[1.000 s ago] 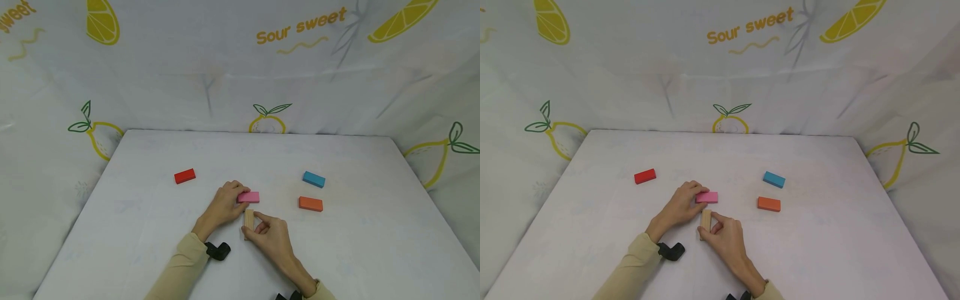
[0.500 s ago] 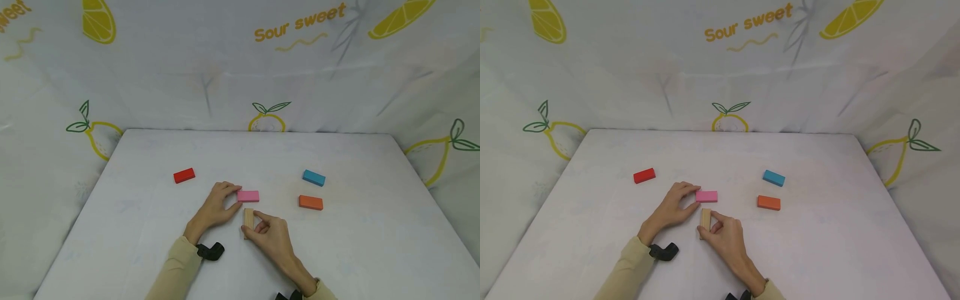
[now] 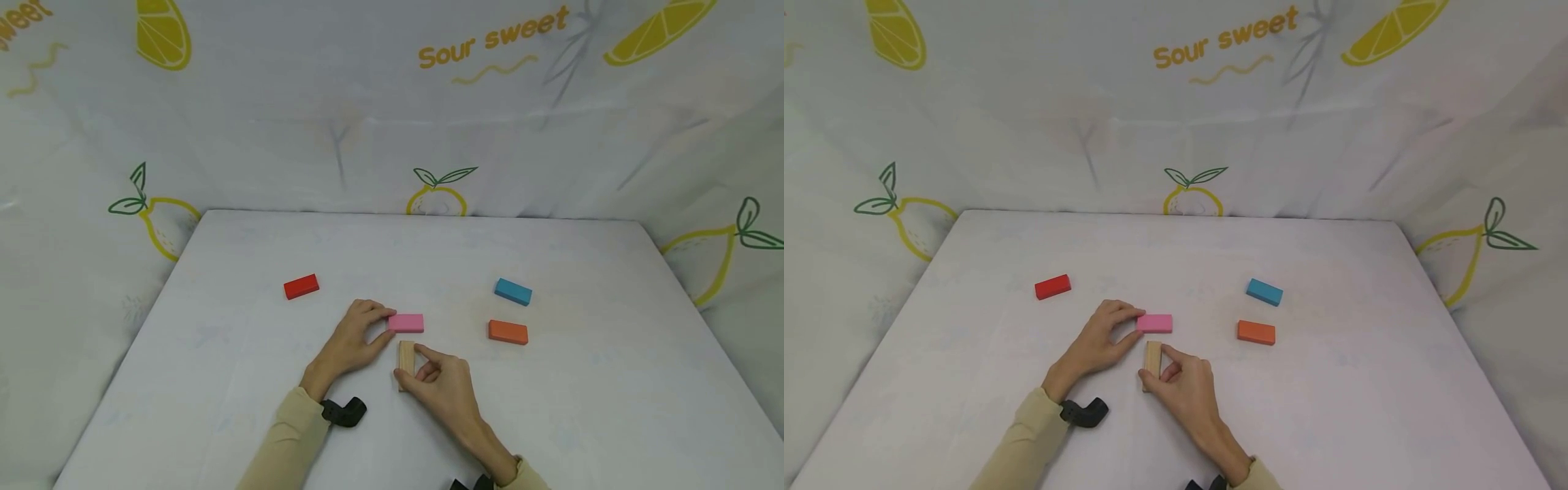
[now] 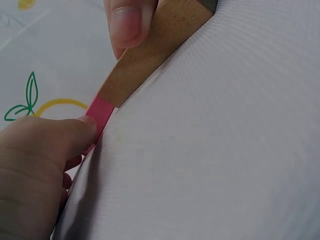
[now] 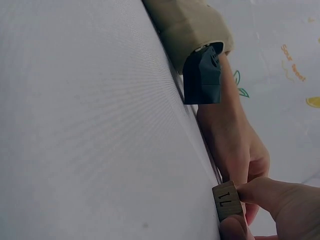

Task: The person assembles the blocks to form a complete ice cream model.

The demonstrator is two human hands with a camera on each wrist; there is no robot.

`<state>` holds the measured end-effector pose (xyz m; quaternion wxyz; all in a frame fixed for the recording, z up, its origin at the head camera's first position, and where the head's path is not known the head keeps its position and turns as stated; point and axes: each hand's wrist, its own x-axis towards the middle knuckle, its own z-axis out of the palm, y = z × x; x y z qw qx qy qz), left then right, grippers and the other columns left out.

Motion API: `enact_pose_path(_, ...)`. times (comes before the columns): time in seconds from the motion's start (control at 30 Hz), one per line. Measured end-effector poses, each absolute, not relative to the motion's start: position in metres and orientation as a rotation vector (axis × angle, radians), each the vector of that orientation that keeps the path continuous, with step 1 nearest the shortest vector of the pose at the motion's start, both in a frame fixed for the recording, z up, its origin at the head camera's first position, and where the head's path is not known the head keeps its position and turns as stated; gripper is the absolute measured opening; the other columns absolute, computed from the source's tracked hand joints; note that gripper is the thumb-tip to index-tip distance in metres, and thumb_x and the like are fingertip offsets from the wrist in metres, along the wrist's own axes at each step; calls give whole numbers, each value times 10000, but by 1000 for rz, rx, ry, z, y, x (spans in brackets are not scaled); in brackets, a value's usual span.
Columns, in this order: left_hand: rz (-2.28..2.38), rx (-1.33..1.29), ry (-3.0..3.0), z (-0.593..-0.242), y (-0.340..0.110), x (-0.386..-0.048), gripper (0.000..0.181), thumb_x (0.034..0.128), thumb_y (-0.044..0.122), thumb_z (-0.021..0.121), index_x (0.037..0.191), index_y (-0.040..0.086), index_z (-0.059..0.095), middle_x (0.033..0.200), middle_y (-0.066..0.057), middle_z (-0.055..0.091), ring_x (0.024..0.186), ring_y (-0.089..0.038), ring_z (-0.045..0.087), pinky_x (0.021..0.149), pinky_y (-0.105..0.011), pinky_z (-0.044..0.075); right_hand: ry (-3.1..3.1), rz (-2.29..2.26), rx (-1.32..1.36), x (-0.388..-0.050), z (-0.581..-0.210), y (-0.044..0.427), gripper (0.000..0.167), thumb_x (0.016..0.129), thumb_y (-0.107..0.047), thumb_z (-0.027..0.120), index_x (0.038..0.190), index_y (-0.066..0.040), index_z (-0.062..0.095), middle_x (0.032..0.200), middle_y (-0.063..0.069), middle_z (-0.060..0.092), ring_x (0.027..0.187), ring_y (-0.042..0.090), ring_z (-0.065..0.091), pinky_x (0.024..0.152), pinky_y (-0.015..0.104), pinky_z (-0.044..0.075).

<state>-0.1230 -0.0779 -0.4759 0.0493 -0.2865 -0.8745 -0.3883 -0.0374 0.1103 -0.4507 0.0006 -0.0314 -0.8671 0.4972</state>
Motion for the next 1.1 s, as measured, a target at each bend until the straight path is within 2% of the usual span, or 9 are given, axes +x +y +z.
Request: enact_pose_path(1.1,-1168,-921,-2667,-480,-80,-123,269,892,198,763,1148,118,741,1101,-26,711,1133,-200,589,1011,-404,517,-2709,1586,-94,-38,-454,110,555,766,-192,890,1242,29,711,602,-15,630,469,15,526,455,165,398)
